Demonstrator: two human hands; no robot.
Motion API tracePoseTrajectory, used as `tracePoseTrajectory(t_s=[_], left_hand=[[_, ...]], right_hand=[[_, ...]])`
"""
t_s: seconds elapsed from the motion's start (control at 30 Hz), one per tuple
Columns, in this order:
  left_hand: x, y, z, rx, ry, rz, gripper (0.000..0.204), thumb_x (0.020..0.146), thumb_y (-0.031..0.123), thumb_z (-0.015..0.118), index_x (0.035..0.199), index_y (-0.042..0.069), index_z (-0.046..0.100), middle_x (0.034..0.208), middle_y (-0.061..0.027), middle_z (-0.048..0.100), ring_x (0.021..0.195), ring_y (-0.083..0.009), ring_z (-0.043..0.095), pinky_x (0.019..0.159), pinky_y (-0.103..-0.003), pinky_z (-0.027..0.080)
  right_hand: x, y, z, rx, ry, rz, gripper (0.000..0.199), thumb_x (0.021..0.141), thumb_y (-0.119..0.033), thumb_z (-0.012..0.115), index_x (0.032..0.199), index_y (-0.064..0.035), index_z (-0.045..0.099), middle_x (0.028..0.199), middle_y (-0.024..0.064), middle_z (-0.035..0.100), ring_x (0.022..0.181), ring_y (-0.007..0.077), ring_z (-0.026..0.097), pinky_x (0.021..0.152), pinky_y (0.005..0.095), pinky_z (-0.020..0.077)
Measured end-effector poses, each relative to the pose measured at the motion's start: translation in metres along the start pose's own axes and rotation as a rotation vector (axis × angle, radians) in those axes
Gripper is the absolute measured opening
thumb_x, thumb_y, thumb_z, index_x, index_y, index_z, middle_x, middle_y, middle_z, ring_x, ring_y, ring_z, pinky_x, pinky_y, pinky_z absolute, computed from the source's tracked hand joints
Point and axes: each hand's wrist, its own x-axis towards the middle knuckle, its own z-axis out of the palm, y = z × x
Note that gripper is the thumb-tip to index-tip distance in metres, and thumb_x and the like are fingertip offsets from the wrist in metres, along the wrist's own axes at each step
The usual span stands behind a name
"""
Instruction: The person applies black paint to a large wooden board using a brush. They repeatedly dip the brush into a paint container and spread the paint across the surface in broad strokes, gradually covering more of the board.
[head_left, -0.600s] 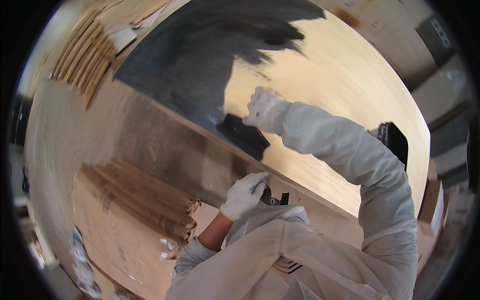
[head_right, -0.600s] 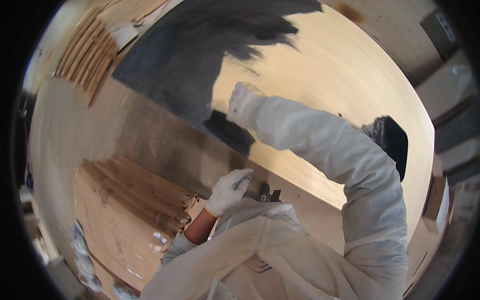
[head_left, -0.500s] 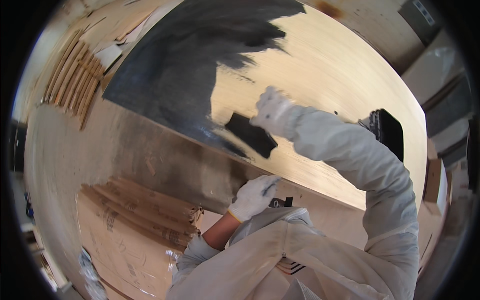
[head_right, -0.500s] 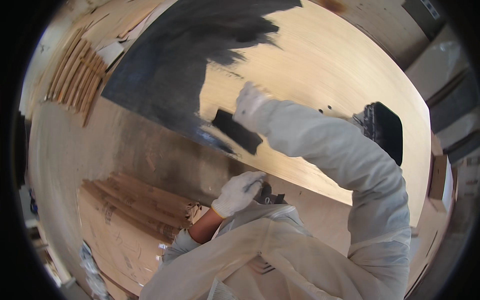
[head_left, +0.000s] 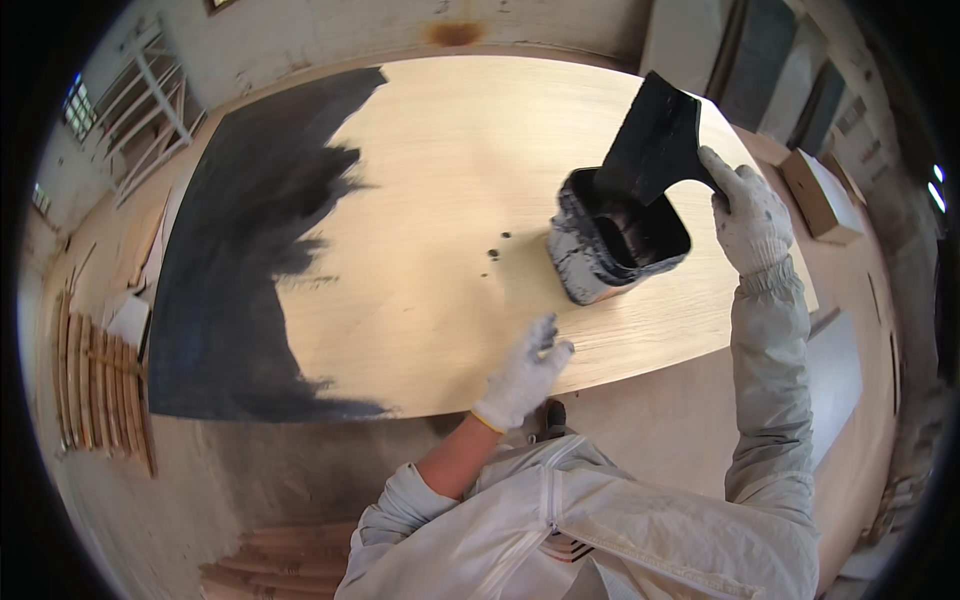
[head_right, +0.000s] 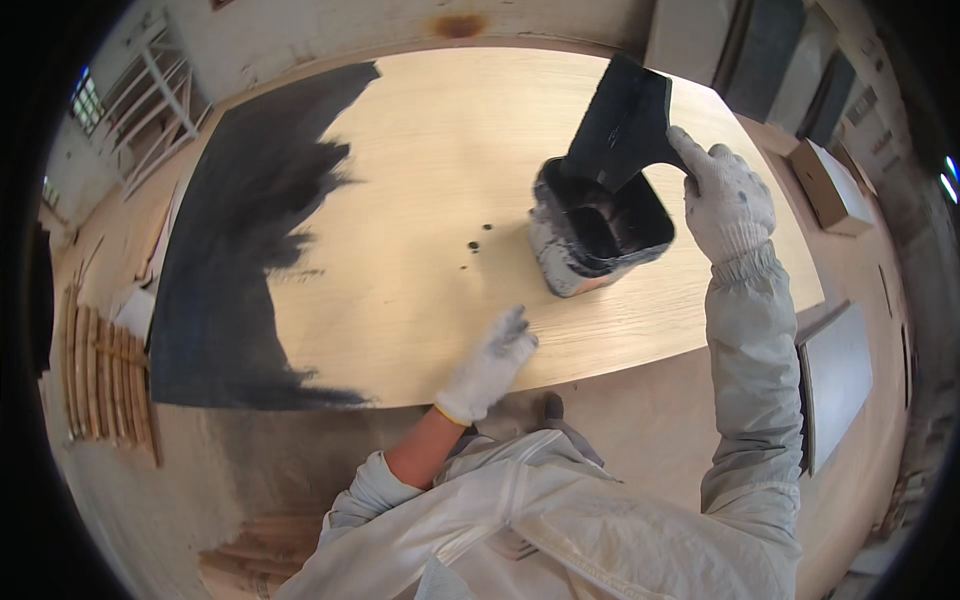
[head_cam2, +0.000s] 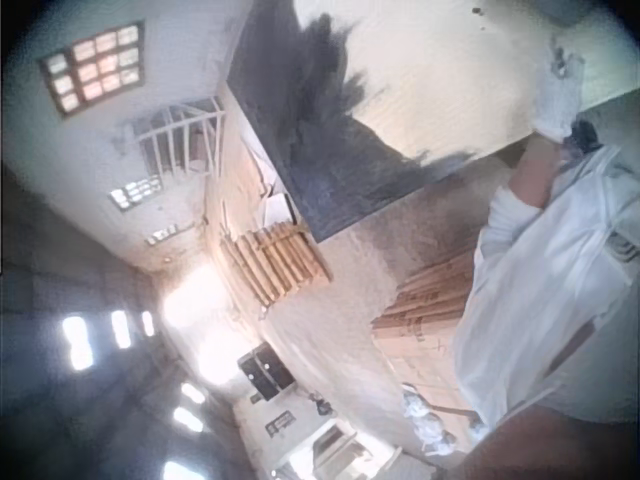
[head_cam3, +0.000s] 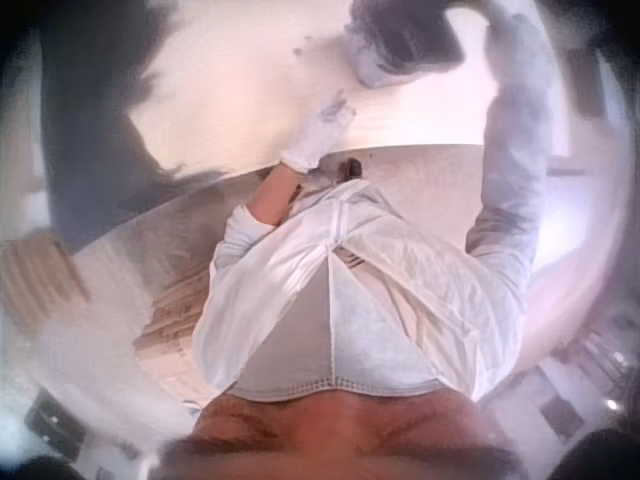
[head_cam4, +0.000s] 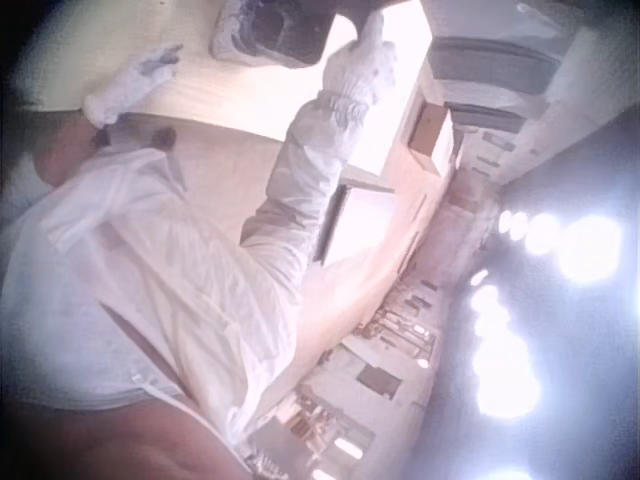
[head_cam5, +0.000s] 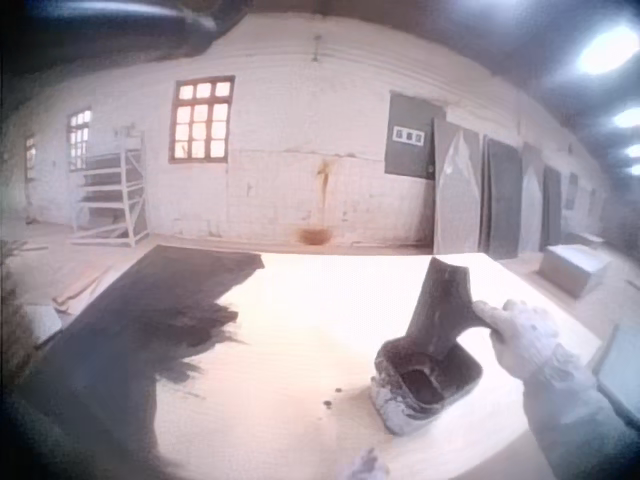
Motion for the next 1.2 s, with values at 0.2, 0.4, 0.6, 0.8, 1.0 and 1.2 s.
tracePoseTrajectory(t_s=[0.2,0.4,0.6,0.8,1.0,1.2], left_hand=[[0.097,0.072,0.031,-0.236,0.097,-0.263,0.05,0.108,0.034,0.065,0.149,0.006,0.059,0.142,-0.0116,0.064,0.133,-0.0232,0.058,0.099,-0.037,0.056],[0.15,0.046,0.041,-0.384,0.135,-0.175,0.033,0.104,0.03,0.068,0.129,0.008,0.07,0.119,-0.009,0.076,0.111,-0.0187,0.071,0.095,-0.041,0.058],[0.162,0.04,0.066,-0.527,0.1,-0.158,0.024,0.102,0.023,0.066,0.122,0.01,0.071,0.121,-0.0126,0.076,0.108,-0.0331,0.075,0.083,-0.053,0.066],[0.191,0.045,0.119,-0.5,0.106,-0.171,0.025,0.101,0.024,0.066,0.12,0.01,0.072,0.122,-0.0131,0.076,0.11,-0.0352,0.075,0.085,-0.055,0.066],[0.246,0.035,0.185,-0.472,0.009,-0.171,0.025,0.102,0.027,0.067,0.12,0.011,0.072,0.122,-0.0122,0.076,0.109,-0.0335,0.074,0.09,-0.055,0.064],[0.303,0.036,0.287,-0.526,-0.081,-0.257,0.027,0.101,0.021,0.07,0.118,0.0,0.071,0.112,-0.0151,0.077,0.093,-0.0278,0.077,0.079,-0.046,0.067]], right_hand=[[-0.038,0.087,0.04,0.097,-0.007,0.142,0.053,0.096,-0.012,0.067,0.147,-0.0274,0.065,0.107,0.0094,0.069,0.107,0.0304,0.068,0.093,0.0459,0.0552],[-0.05,0.17,0.09,0.26,-0.014,0.262,0.05,0.097,-0.012,0.066,0.145,-0.024,0.066,0.11,0.012,0.07,0.11,0.0325,0.068,0.095,0.0467,0.0551],[-0.068,0.272,0.138,0.343,0.048,0.344,0.048,0.097,-0.014,0.067,0.144,-0.024,0.066,0.11,0.0112,0.07,0.107,0.033,0.069,0.092,0.0471,0.0564],[-0.074,0.318,0.153,0.419,0.105,0.347,0.051,0.093,-0.01,0.07,0.142,-0.0224,0.068,0.105,0.0101,0.069,0.102,0.0327,0.069,0.09,0.0447,0.0563],[-0.084,0.356,0.163,0.447,0.11,0.353,0.053,0.091,-0.005,0.07,0.142,-0.0222,0.069,0.102,0.0105,0.068,0.099,0.0332,0.068,0.088,0.044,0.056],[-0.101,0.393,0.156,0.355,-0.069,0.424,0.05,0.095,-0.007,0.065,0.142,-0.0239,0.066,0.11,0.0118,0.07,0.108,0.0326,0.07,0.092,0.0449,0.0559]])
